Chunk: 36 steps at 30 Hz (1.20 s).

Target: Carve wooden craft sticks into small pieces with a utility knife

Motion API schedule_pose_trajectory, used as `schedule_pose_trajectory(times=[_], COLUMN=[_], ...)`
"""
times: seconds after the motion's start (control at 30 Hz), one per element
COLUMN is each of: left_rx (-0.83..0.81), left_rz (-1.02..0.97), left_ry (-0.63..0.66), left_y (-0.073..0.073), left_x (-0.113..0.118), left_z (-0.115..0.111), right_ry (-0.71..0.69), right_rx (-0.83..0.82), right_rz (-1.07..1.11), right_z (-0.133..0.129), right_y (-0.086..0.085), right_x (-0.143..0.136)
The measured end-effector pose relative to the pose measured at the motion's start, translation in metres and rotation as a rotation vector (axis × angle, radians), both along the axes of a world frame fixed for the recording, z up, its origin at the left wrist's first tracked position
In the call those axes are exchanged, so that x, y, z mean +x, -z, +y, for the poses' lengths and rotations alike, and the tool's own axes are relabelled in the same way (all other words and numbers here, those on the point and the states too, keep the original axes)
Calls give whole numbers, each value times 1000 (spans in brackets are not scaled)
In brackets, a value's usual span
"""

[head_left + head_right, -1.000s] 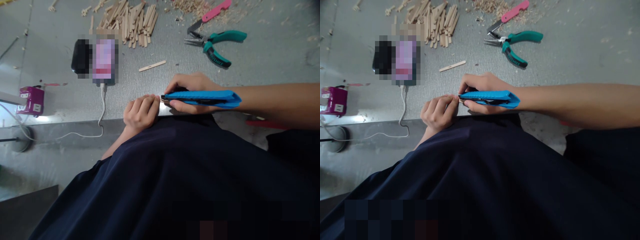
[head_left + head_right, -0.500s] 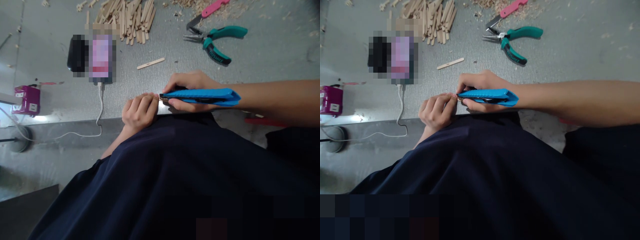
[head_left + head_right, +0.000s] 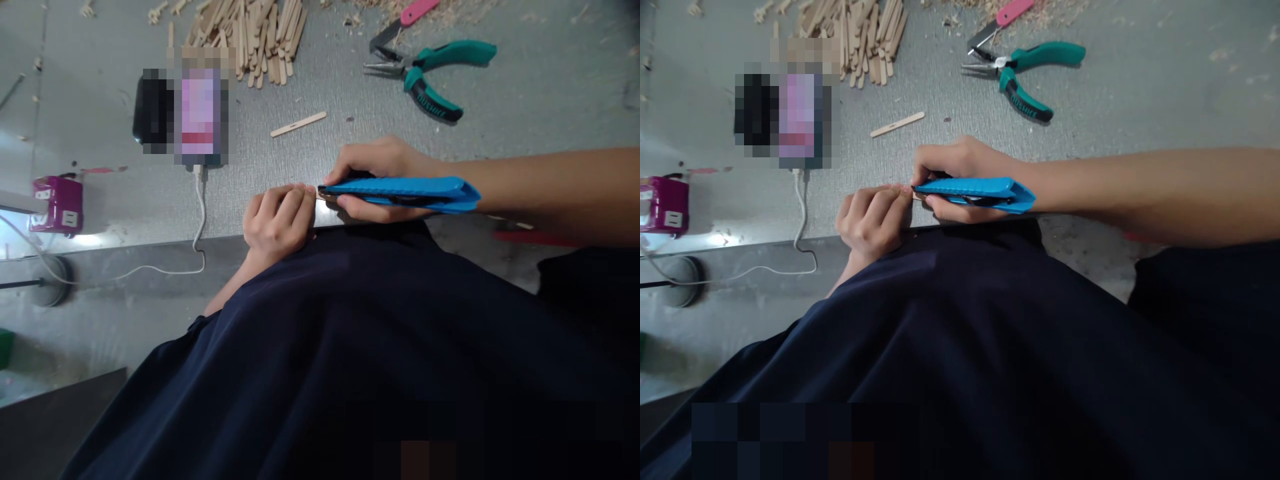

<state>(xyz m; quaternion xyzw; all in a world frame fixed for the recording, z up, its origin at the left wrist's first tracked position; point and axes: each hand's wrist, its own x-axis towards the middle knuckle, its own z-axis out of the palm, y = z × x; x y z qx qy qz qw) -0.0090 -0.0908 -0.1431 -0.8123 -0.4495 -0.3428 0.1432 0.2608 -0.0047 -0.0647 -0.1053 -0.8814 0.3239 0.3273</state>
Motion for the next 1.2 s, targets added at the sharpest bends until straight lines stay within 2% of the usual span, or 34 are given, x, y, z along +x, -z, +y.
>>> schedule_pose_trajectory(times=[0.1,0.4,0.53,0.77,1.2], left_rx=[-8,197,222,227,218], left_rz=[11,133,113,65,69], left_ry=[-20,-56,-17,19,10], left_y=[0,-14,-17,-18,-15], left_x=[0,7,9,11,10], left_z=[0,1,3,5,4], right_ry=[8,0,-43,-24,-33], right_rx=[25,86,43,135,173], right_rz=[-23,-22,-26,-82,-96], right_z=[0,3,2,3,6], right_y=[-1,2,1,-3,-1], right_x=[2,2,4,8,10])
